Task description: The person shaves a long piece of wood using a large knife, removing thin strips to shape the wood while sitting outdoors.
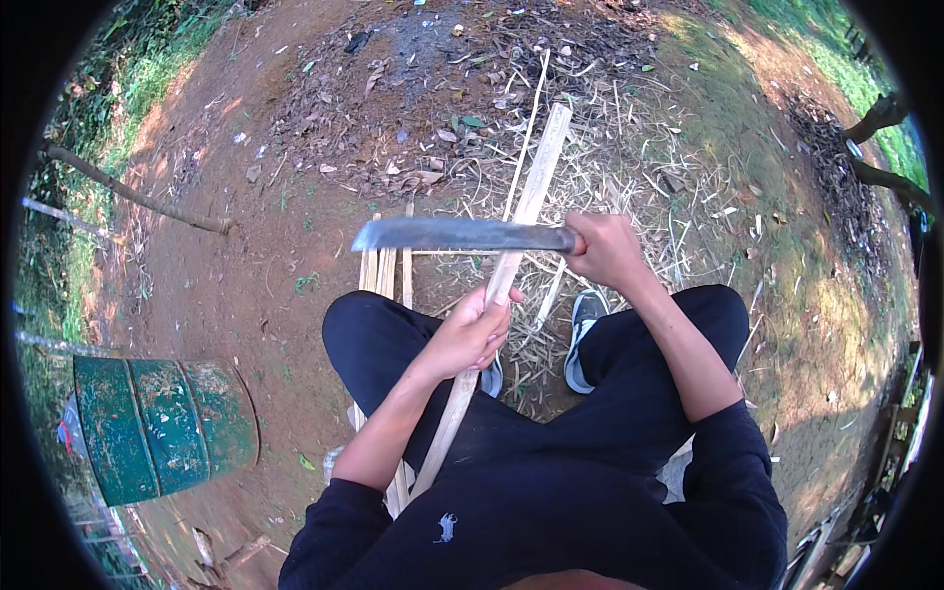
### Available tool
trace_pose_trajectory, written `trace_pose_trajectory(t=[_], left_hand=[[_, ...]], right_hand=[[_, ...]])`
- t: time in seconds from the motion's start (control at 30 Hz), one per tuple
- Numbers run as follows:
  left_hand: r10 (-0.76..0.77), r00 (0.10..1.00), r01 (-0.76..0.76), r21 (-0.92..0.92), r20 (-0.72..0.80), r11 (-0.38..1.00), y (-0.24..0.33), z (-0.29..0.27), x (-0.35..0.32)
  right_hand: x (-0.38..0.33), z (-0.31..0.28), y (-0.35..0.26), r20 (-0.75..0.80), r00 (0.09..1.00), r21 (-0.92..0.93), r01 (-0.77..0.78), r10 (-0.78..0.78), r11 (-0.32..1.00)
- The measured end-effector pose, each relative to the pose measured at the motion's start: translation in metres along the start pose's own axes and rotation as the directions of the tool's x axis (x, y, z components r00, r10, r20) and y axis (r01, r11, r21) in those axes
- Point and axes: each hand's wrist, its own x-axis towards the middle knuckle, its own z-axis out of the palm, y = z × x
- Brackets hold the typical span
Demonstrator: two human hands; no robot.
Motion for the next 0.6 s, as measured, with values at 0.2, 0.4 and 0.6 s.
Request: trace_pose_trajectory(t=[0.2,0.4,0.6], left_hand=[[0.009,1.0,-0.009,0.029,0.006,1.0,-0.011,0.007,0.006],[-0.128,0.992,0.129,-0.034,0.015,0.991,-0.034,0.014,-0.007],[-0.067,0.992,0.071,-0.031,0.103,0.997,-0.025,0.015,-0.029]], right_hand=[[-0.003,0.005,0.0,0.042,0.998,-0.166,0.057,-0.05,0.984],[0.011,-0.004,0.068,0.056,0.893,-0.38,-0.395,0.447,0.837],[-0.008,-0.034,0.142,-0.176,0.634,-0.292,-0.764,0.753,0.575]])
